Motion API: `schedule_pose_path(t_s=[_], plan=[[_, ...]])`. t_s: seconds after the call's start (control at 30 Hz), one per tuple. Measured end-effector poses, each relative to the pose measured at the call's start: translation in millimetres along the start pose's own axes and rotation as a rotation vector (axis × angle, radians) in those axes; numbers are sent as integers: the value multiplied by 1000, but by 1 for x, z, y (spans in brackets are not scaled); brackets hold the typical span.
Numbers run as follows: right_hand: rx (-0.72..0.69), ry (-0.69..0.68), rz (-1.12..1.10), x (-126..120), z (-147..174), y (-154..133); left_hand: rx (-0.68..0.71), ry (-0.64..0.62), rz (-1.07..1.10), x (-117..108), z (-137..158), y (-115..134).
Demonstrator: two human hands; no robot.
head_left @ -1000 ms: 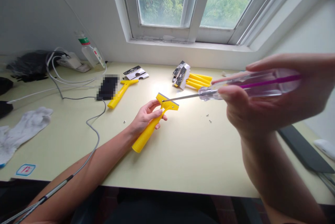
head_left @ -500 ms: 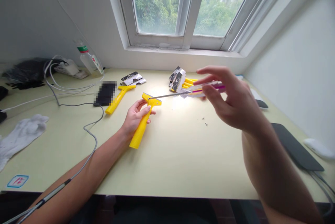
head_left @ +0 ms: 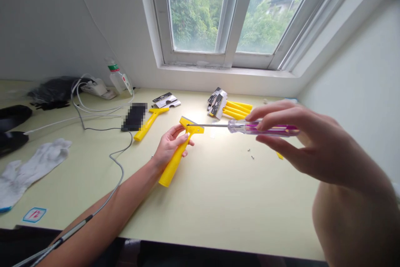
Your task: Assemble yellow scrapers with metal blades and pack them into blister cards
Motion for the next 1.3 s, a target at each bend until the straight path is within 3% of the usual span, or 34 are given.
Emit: schedule_pose_path(t_s=[0.13,0.33,0.47,0.53,0.73,0.8,0.9,1.07,1.23,1.3], plan=[[-34,14,87,-4,-1,-6,-6,-9,32,2,0,0],[86,289,385,-6,-2,3,20,12,55,0,-1,-4],[4,92,270,6,-8,1,15,73,57,-8,-3,-3],[-58,58,252,5,-8,-3,14,80,59,-9,-3,-2],[105,341,490,-12,-2,2,33,59,61,-1,1,1],[148,286,407,-7,-3,10,32,76,52,-1,1,2],[96,136,163,7,-8,19,21,107,51,-4,0,2],[136,340,243,4,-7,28,-7,106,47,-4,-1,-4],[31,141,-25,8,-9,19,6,114,47,-7,-2,0],[-19,138,-28,6,-9,12,28,114,45,-9,-1,5]])
Point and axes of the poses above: each hand's wrist, its own z-axis away from the middle knuckle, its own x-axis out of the palm, y = z × x, the point moved 6 cm from there along -z, towards the middle knuckle, and after that the axes turned 8 degrees about -z, right-handed, at the moved point
